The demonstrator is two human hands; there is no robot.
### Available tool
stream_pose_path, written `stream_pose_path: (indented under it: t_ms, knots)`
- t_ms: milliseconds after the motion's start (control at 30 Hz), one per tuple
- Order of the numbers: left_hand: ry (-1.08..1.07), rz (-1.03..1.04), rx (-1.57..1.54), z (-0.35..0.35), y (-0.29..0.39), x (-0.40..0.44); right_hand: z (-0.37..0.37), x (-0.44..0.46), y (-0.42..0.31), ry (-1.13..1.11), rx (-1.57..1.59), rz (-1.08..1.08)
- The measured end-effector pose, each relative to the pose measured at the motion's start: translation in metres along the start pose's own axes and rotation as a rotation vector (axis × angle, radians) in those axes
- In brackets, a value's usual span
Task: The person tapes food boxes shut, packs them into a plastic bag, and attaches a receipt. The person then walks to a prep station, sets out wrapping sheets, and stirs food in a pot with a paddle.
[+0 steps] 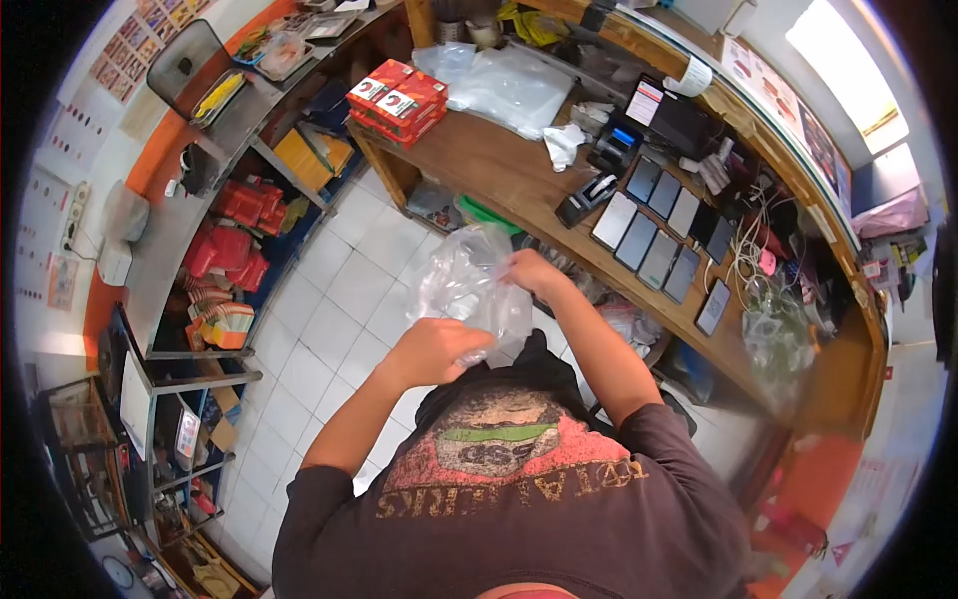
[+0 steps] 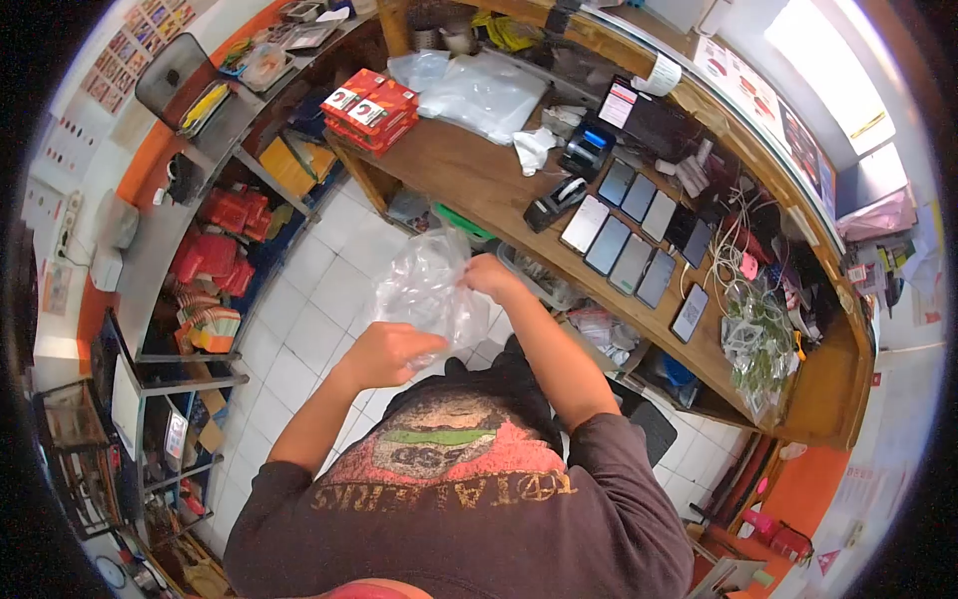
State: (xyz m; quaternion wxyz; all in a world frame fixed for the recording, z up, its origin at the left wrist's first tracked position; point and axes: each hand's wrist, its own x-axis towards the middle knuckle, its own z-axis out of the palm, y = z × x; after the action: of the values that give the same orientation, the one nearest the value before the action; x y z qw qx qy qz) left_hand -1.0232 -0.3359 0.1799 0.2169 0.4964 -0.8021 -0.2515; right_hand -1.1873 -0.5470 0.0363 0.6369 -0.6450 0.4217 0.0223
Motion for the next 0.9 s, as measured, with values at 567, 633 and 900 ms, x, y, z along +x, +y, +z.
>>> stream_pose_path:
  t_ms: [567, 633, 900]
  knots:
    - [0.724, -0.729, 0.395, 0.027, -0.044, -0.005, 0.012, -0.057, -0.051, 0.194, 0.675, -0.244]
    - [1.019, -0.455, 0.703, 0.032, -0.059, 0.008, 0.016, -0.071, -0.062, 0.218, 0.566, -0.314]
    - [0.959, -0.506, 0.112, -0.022, -0.054, 0.035, -0.06, -0.069, -0.012, 1.086, -0.363, -0.369]
